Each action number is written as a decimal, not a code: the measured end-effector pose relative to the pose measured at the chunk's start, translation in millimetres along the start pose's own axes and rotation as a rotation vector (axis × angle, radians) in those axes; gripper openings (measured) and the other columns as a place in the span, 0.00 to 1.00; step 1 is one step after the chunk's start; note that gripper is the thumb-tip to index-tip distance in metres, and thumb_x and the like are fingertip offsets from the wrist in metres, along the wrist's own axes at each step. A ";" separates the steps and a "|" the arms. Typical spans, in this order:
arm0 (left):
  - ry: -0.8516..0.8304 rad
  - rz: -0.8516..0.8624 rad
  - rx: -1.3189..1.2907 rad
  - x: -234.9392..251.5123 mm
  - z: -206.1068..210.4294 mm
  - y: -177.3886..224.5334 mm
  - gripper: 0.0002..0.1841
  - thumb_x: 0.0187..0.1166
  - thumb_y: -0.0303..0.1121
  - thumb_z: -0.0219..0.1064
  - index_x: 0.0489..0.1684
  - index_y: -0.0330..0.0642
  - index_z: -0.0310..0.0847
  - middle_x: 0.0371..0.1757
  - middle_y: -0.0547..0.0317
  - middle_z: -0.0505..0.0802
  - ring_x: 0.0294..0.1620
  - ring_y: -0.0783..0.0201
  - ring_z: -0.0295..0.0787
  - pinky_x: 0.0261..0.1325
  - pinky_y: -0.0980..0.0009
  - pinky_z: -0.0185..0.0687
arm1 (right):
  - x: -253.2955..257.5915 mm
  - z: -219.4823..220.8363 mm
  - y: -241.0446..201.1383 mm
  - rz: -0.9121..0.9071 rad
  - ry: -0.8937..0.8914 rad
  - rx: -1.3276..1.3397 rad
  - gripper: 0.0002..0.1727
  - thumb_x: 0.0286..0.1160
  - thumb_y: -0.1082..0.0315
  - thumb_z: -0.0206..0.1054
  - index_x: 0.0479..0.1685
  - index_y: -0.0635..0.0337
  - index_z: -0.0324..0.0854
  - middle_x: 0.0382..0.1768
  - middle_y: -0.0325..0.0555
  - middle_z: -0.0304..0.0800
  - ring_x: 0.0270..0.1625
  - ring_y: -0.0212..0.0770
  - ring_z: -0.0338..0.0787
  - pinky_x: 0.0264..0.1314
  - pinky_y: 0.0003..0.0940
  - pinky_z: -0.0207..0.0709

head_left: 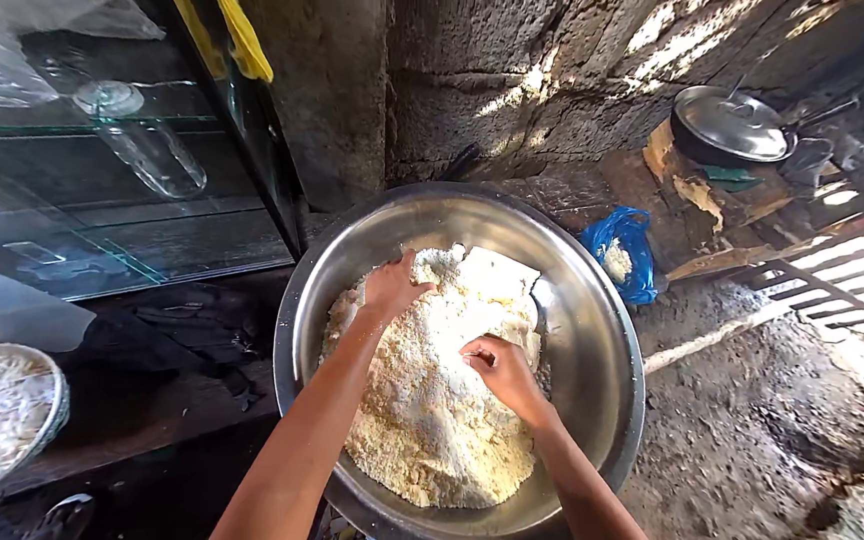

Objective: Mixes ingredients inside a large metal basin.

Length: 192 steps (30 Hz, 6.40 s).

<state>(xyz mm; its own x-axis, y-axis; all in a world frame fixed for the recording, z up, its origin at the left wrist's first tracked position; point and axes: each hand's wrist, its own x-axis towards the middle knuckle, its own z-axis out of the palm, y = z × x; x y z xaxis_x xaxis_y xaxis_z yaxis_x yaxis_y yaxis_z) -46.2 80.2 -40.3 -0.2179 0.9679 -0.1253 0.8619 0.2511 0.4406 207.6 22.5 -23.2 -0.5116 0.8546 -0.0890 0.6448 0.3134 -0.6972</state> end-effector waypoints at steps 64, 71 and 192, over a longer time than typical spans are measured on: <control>0.009 -0.218 -1.827 30.1 -44.6 -5.4 0.12 0.90 0.24 0.54 0.66 0.34 0.76 0.47 0.50 0.95 0.35 0.67 0.93 0.40 0.75 0.89 | 64.9 26.4 -39.7 -0.080 -0.099 -0.153 0.15 0.87 0.60 0.60 0.49 0.63 0.86 0.40 0.50 0.90 0.39 0.40 0.89 0.49 0.36 0.83; -0.074 -0.250 -1.587 29.1 -40.8 -2.1 0.16 0.92 0.41 0.55 0.61 0.37 0.77 0.36 0.56 0.90 0.26 0.68 0.86 0.29 0.74 0.82 | 32.2 -11.2 -28.3 -0.061 0.155 0.131 0.08 0.76 0.66 0.72 0.45 0.59 0.92 0.40 0.41 0.94 0.41 0.31 0.92 0.48 0.28 0.88; -0.323 0.022 -0.260 46.8 -41.5 -37.9 0.24 0.91 0.48 0.55 0.70 0.37 0.80 0.68 0.37 0.87 0.73 0.39 0.81 0.76 0.35 0.69 | 69.2 -127.3 26.1 0.264 0.488 0.591 0.18 0.92 0.67 0.49 0.63 0.70 0.80 0.29 0.39 0.84 0.25 0.30 0.81 0.32 0.29 0.80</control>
<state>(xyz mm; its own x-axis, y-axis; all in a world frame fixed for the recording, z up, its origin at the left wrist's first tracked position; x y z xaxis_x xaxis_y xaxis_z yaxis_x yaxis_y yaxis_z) -108.1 116.5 -26.0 -0.0099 0.9299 -0.3678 0.7112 0.2651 0.6511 261.3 142.5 43.0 0.0089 0.9969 -0.0779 0.2332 -0.0778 -0.9693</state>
